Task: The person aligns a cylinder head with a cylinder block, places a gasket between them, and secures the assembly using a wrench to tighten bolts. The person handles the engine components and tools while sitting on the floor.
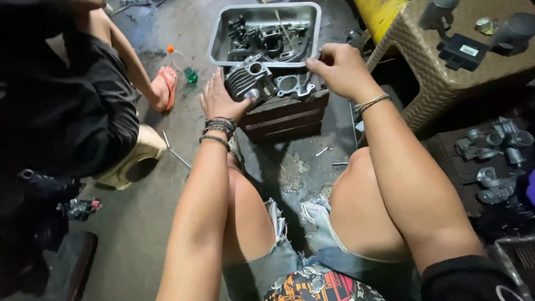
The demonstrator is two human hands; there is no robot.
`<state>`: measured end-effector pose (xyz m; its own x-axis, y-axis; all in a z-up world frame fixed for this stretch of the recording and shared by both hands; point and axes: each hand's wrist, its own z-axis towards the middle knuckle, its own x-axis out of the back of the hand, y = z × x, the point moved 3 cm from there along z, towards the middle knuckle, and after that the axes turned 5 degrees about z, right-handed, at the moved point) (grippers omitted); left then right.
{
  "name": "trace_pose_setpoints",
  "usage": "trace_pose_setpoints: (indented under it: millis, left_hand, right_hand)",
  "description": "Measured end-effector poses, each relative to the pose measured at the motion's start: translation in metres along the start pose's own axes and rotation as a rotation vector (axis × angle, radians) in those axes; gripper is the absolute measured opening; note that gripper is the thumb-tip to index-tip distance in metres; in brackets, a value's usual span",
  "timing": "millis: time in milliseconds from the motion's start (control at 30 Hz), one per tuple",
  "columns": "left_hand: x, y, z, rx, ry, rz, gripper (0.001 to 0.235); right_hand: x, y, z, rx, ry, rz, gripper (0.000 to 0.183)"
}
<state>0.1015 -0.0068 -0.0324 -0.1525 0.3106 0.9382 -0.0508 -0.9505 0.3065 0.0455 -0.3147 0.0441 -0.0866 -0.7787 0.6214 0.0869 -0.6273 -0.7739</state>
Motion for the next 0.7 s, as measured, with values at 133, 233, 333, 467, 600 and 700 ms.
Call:
trace_pose_setpoints:
  millis: [133, 233, 333, 467, 600, 700]
  left_hand:
    - [-0.014, -0.004, 0.007, -0.085, 0.032, -0.023, 0.09]
    - [-0.014, -0.003, 0.008, -0.109, 0.063, 0.021, 0.094]
    - [-0.003, 0.005, 0.009, -0.024, -0.025, -0.011, 0.11]
    - [0.001, 0.017, 0.033, -0.153, -0.139, 0.179, 0.105]
    - [0.021, 0.027, 0.039, -0.149, -0.371, 0.108, 0.104]
    - [0.004, 0.01, 0.036, -0.22, -0.209, -0.089, 0.096]
  right_hand:
    - [0.008, -0.007, -0.008, -0.037, -0.021, 0.037, 0.051]
    - [0.009, -0.005, -0.008, -0.021, -0.018, 0.065, 0.052]
    - [0.005, -0.005, -0.003, -0.003, -0.021, 0.073, 0.047]
    - [0.002, -0.025, -0.005, -0.022, -0.153, 0.095, 0.042]
    - [-0.005, -0.033, -0.005, -0.003, -0.314, -0.02, 0.024]
    - [-0.008, -0.026, 0.001, 0.094, -0.313, -0.07, 0.022]
